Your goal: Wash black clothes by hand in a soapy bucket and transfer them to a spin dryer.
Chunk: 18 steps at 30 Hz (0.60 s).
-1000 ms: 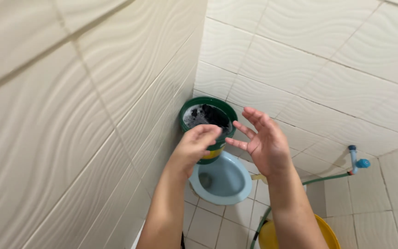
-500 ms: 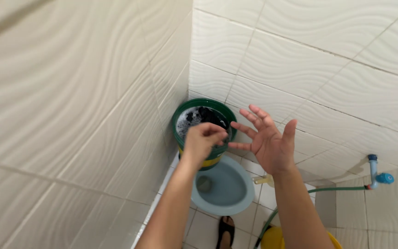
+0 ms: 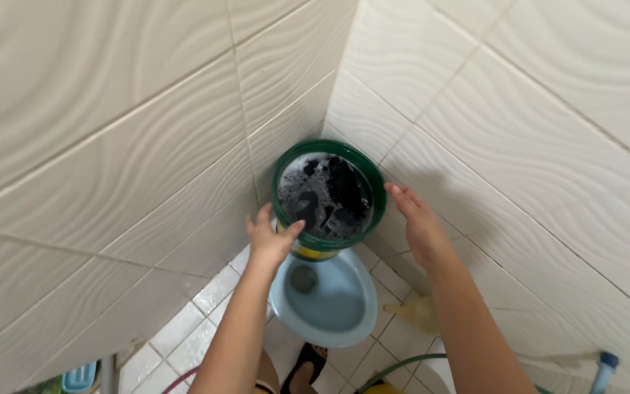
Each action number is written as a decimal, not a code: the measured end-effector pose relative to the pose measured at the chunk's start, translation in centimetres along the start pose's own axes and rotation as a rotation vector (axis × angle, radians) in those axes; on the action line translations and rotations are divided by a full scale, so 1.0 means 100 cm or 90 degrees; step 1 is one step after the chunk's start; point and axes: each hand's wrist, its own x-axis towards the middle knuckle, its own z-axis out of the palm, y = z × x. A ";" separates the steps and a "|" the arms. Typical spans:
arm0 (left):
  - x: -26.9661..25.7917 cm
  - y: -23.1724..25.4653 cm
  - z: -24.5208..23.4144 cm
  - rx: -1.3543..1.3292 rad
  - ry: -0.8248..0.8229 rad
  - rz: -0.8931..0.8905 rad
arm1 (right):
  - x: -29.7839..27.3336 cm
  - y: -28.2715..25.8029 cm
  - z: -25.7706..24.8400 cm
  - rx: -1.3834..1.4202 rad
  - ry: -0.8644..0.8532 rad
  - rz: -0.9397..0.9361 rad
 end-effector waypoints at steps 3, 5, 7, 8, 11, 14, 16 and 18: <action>-0.010 -0.030 -0.009 -0.007 -0.011 -0.159 | 0.041 0.033 0.004 0.031 0.010 0.086; 0.002 -0.041 -0.004 -0.045 -0.039 -0.187 | 0.070 0.057 0.009 0.040 -0.001 0.105; 0.013 -0.042 0.004 -0.084 -0.074 -0.220 | 0.091 0.073 0.016 0.046 -0.009 0.131; 0.017 -0.037 0.009 -0.110 -0.119 -0.208 | 0.098 0.077 0.021 0.014 -0.011 0.134; 0.037 -0.012 0.024 -0.144 -0.208 -0.213 | 0.133 0.106 0.030 -0.004 -0.041 0.115; 0.070 -0.005 0.045 -0.158 -0.263 -0.227 | 0.163 0.117 0.045 -0.060 -0.036 0.110; 0.091 -0.015 0.060 -0.162 -0.279 -0.233 | 0.189 0.138 0.050 -0.130 -0.006 0.138; 0.112 -0.028 0.073 -0.171 -0.295 -0.223 | 0.222 0.182 0.047 -0.306 -0.017 -0.129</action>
